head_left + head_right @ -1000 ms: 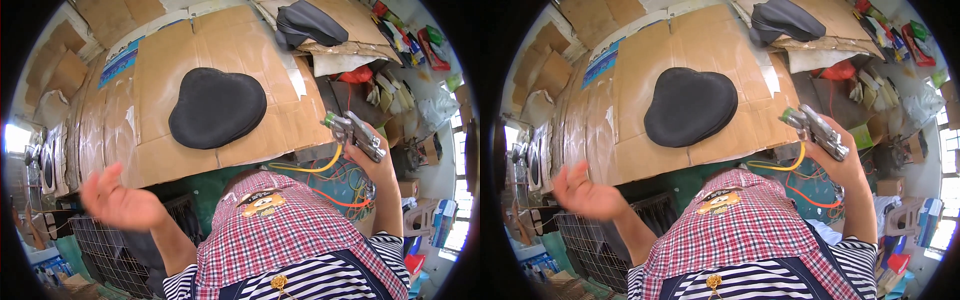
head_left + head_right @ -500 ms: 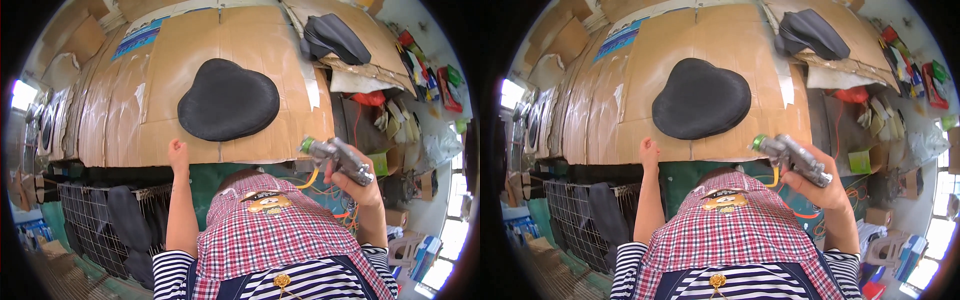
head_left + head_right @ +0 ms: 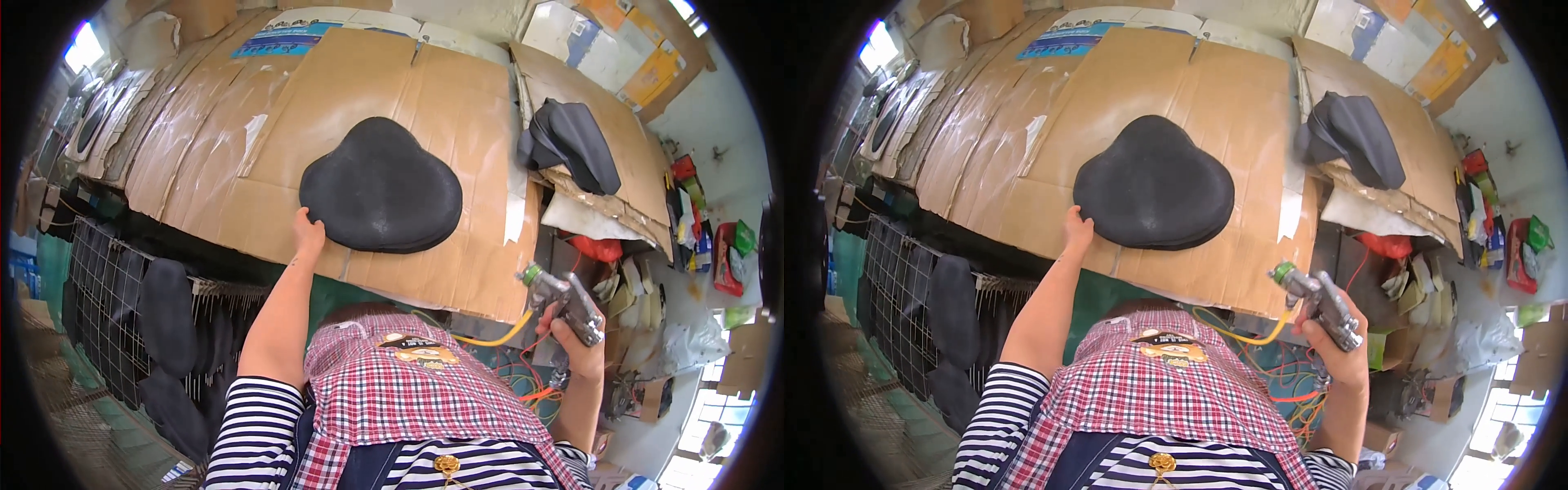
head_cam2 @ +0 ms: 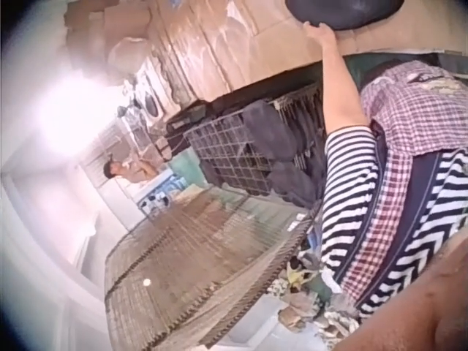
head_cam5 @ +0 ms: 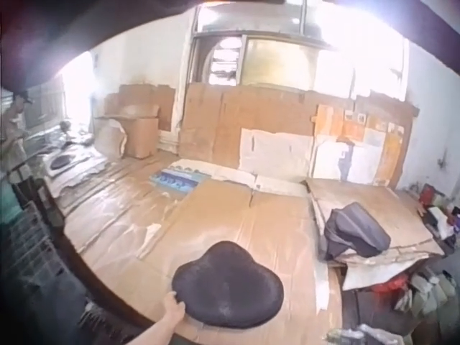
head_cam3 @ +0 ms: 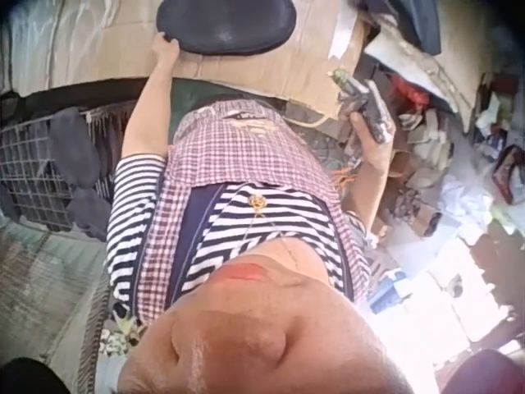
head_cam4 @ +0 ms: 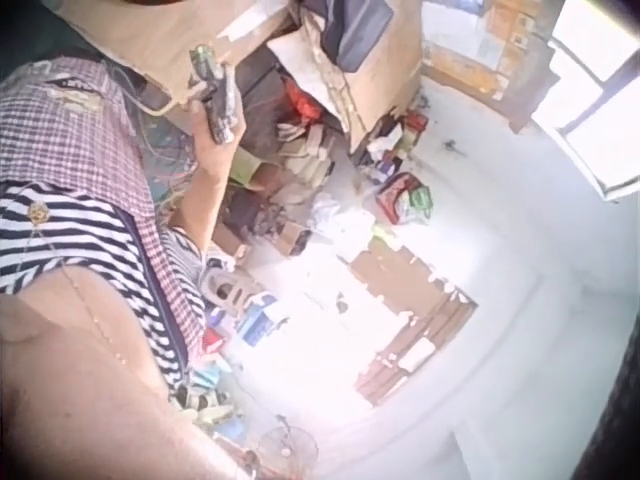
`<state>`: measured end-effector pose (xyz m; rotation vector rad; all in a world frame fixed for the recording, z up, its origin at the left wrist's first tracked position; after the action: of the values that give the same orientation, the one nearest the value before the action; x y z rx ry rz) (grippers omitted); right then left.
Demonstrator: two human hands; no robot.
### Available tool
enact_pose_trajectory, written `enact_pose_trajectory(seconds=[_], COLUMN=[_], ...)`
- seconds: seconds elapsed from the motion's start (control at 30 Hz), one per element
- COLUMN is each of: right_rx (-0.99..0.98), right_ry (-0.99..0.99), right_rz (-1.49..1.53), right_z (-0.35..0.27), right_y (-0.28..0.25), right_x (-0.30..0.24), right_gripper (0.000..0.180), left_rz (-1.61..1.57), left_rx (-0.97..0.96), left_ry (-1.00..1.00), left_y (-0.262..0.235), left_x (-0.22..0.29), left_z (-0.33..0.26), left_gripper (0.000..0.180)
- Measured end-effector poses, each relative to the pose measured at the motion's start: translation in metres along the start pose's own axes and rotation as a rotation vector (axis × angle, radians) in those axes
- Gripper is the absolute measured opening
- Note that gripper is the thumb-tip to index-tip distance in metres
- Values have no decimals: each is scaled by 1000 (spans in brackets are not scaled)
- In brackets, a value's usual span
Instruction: The recorder uses a spray gun to apply adhesive to black seat covers and then organizes them on a storage rack.
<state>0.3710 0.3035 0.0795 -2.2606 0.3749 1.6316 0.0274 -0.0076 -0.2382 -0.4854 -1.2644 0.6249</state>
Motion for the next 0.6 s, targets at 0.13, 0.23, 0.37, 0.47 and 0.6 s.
enact_pose_trajectory(seconds=[0.13, 0.23, 0.37, 0.47, 0.6], right_rx=[-19, -158, -201, -218, 10], right_ry=[21, 33, 53, 58, 89], right_rz=[-3, 10, 73, 6, -13], right_z=[6, 1, 4, 10, 12], right_y=[-22, -31, -32, -38, -77], right_x=[9, 22, 22, 22, 28], right_gripper=[52, 55, 53, 53, 55], left_rz=[93, 174, 196, 82, -483], left_rx=[-61, -144, -132, -106, -53], left_ry=[-62, -145, -145, -185, -511], left_y=[-3, -12, -21, -22, -23], left_x=[13, 32, 44, 35, 41], left_z=[1, 3, 2, 7, 5], left_gripper=[29, 15, 6, 6, 2])
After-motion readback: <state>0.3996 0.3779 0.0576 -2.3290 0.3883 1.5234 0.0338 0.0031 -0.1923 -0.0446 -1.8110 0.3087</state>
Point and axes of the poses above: each hand's wrist, its own z-axis towards the middle knuckle, its own y-axis out of the palm, x = y × z, the point moved 3 cm from there along z, towards the middle knuckle, and after that the axes turned 12 degrees about y, right-handed, at the moved point
